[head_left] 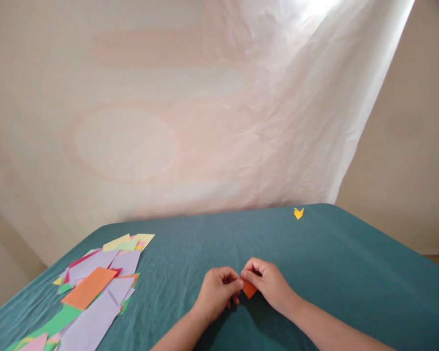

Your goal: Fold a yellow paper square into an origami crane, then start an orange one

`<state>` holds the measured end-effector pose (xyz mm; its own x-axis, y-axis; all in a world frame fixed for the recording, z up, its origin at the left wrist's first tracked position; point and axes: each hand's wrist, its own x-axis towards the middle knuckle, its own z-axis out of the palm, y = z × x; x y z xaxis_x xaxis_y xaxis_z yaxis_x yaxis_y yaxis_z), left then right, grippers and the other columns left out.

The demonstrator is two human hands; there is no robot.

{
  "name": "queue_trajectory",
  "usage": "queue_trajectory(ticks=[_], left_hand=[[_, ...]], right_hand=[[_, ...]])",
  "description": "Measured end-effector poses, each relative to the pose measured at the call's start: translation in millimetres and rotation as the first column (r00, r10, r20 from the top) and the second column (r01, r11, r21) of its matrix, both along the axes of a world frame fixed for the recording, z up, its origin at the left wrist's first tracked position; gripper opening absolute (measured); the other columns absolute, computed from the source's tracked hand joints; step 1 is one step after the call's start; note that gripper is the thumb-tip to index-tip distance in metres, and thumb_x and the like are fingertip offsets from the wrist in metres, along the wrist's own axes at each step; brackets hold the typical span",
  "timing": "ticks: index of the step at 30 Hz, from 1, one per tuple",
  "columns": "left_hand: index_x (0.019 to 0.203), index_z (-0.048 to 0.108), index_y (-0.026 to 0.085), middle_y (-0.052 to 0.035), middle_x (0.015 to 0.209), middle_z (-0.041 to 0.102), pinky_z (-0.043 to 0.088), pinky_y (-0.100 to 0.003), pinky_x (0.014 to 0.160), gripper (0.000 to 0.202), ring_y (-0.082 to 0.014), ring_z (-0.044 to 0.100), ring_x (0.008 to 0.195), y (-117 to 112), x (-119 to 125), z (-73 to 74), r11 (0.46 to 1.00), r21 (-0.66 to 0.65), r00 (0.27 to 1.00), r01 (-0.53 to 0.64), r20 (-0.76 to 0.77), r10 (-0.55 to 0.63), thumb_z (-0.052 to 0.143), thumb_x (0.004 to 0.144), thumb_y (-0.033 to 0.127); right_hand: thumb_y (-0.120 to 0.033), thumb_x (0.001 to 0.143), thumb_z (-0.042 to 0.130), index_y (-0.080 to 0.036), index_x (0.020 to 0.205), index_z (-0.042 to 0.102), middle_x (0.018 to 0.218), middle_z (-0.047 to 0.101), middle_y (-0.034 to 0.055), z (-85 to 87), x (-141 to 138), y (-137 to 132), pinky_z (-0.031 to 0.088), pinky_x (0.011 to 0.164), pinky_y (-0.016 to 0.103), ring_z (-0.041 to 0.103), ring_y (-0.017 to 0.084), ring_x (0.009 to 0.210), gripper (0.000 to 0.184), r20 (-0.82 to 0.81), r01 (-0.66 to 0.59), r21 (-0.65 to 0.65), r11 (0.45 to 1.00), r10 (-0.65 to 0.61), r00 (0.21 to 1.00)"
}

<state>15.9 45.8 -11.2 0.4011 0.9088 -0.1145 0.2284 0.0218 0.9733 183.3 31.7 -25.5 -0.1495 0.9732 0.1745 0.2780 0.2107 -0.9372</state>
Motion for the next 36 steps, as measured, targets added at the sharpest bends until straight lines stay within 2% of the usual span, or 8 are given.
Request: queue_trajectory(ticks=[5,9,12,17,25,30,34,36], left_hand=[[0.066,0.059,0.013,0.0008,0.049,0.056,0.032,-0.017,0.036,0.014,-0.0103,0.053,0.040,6.8,-6.1,-1.1,1.000,-0.001,1.000,-0.017,0.005,0.017,0.059,0.071,0.026],[0.071,0.058,0.014,0.0003,0.052,0.059,0.035,-0.018,0.038,0.016,-0.0114,0.055,0.044,6.7,-7.1,-1.2,0.995,0.087,0.998,-0.046,-0.034,0.049,0.056,0.077,0.030],[0.072,0.058,0.015,-0.0016,0.058,0.063,0.039,-0.018,0.044,0.017,-0.0119,0.058,0.051,2.7,-4.6,2.3,0.987,0.159,0.998,-0.026,-0.044,0.034,0.055,0.079,0.030],[0.072,0.058,0.014,-0.0024,0.057,0.063,0.040,-0.019,0.046,0.018,-0.0122,0.059,0.051,1.0,-3.1,2.2,0.984,0.169,0.997,-0.053,-0.041,0.061,0.055,0.080,0.030],[0.074,0.051,0.016,-0.0010,0.056,0.063,0.037,-0.019,0.042,0.029,-0.0128,0.060,0.047,24.2,-15.2,-7.5,0.973,0.076,0.971,-0.218,0.119,0.208,0.058,0.076,0.044],[0.076,0.053,0.015,-0.0021,0.059,0.064,0.037,-0.019,0.043,0.027,-0.0132,0.061,0.050,14.8,-12.7,-5.0,0.999,0.040,0.999,0.001,0.046,-0.003,0.059,0.077,0.041],[0.076,0.056,0.015,-0.0014,0.059,0.064,0.037,-0.019,0.046,0.023,-0.0126,0.060,0.052,1.2,-6.4,-1.4,0.988,0.100,0.993,0.115,-0.046,-0.111,0.054,0.082,0.037],[0.077,0.056,0.016,-0.0012,0.059,0.064,0.037,-0.019,0.047,0.022,-0.0126,0.060,0.052,-0.7,-5.5,-0.7,0.986,0.114,0.991,0.125,-0.065,-0.118,0.052,0.083,0.037]], right_hand=[[-0.039,0.083,0.058,-0.016,0.069,0.059,0.056,0.056,-0.0027,-1.1,2.7,5.5,0.035,0.048,0.020,0.047,0.010,0.050,0.027,-0.036,0.092,-0.055,0.994,-0.094,0.995],[-0.041,0.080,0.061,-0.016,0.090,0.059,0.066,0.063,-0.0010,-0.7,5.6,6.3,0.036,0.046,0.019,0.050,0.010,0.050,0.026,-0.165,-0.093,-0.140,0.986,0.070,0.984],[-0.041,0.079,0.063,-0.014,0.080,0.063,0.070,0.065,0.0021,0.9,3.5,2.8,0.041,0.054,0.021,0.055,0.012,0.059,0.027,-0.142,-0.202,-0.131,0.971,0.184,0.973],[-0.048,0.082,0.057,-0.012,0.077,0.065,0.065,0.065,0.0030,0.2,0.5,2.1,0.040,0.051,0.021,0.054,0.011,0.053,0.037,-0.079,-0.233,-0.176,0.956,0.223,0.972],[-0.051,0.082,0.056,-0.014,0.077,0.058,0.064,0.066,0.0025,-4.5,5.1,4.2,0.042,0.051,0.021,0.055,0.010,0.049,0.037,-0.121,-0.193,-0.185,0.964,0.172,0.978],[-0.050,0.084,0.054,-0.016,0.102,0.057,0.088,0.067,0.0059,4.1,5.4,-1.1,0.047,0.061,0.024,0.061,0.015,0.071,0.038,-0.175,-0.173,-0.083,0.982,0.156,0.972],[-0.047,0.082,0.058,-0.019,0.102,0.060,0.095,0.065,0.0056,5.4,5.9,-1.8,0.046,0.072,0.027,0.060,0.019,0.086,0.035,-0.034,-0.035,0.019,0.999,0.036,0.999],[-0.046,0.082,0.058,-0.019,0.094,0.062,0.092,0.065,0.0043,5.4,6.6,-1.6,0.045,0.070,0.026,0.059,0.018,0.083,0.030,0.029,-0.010,0.060,0.998,0.008,1.000]])
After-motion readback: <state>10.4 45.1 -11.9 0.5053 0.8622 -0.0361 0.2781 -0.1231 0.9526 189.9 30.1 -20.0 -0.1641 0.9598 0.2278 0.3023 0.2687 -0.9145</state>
